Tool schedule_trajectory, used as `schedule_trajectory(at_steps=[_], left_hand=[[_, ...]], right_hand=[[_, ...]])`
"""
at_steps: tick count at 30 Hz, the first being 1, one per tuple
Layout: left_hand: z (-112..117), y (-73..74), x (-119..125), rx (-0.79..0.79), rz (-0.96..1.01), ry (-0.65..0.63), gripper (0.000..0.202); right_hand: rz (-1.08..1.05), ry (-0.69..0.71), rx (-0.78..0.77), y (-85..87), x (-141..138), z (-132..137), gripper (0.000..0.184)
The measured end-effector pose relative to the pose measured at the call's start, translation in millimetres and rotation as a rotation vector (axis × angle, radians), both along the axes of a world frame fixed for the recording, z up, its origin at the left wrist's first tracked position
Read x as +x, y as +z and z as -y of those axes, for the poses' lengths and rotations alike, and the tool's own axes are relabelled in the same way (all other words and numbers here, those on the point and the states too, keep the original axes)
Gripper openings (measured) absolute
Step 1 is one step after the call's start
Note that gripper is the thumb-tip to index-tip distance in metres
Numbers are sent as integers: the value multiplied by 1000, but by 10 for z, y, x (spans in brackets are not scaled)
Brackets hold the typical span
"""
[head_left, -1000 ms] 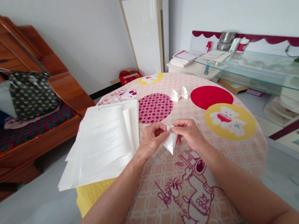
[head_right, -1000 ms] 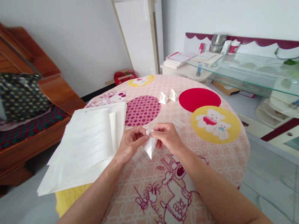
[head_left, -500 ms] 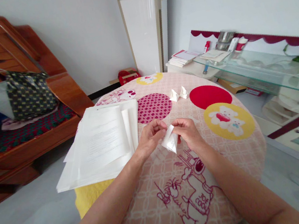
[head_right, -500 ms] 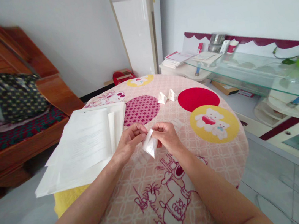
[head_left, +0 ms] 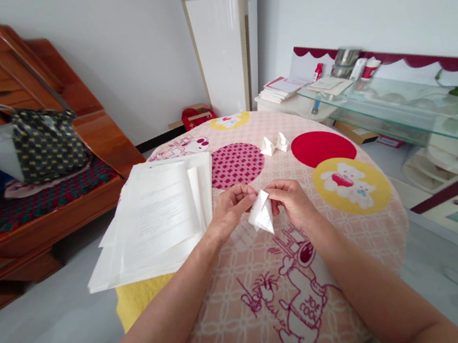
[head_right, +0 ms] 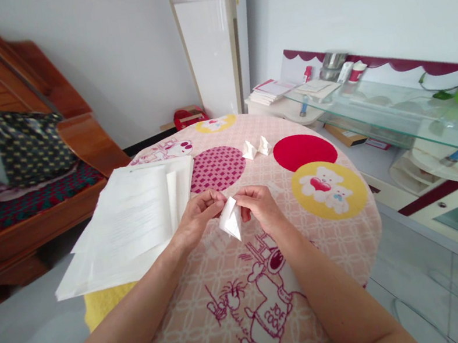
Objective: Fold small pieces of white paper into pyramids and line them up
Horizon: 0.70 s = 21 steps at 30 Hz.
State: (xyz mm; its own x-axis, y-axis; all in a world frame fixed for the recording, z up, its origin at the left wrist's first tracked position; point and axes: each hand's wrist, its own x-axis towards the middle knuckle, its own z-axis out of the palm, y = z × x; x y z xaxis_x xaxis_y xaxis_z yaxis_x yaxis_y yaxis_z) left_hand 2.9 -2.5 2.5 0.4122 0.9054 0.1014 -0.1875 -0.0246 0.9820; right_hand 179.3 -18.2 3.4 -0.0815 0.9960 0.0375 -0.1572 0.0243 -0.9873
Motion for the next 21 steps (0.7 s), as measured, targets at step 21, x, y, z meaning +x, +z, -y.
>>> schedule_trajectory(at_steps=[21], left_hand=[[3, 5, -25, 20, -36, 14, 44]], right_hand=[[-42, 309, -87, -56, 0, 35, 29]])
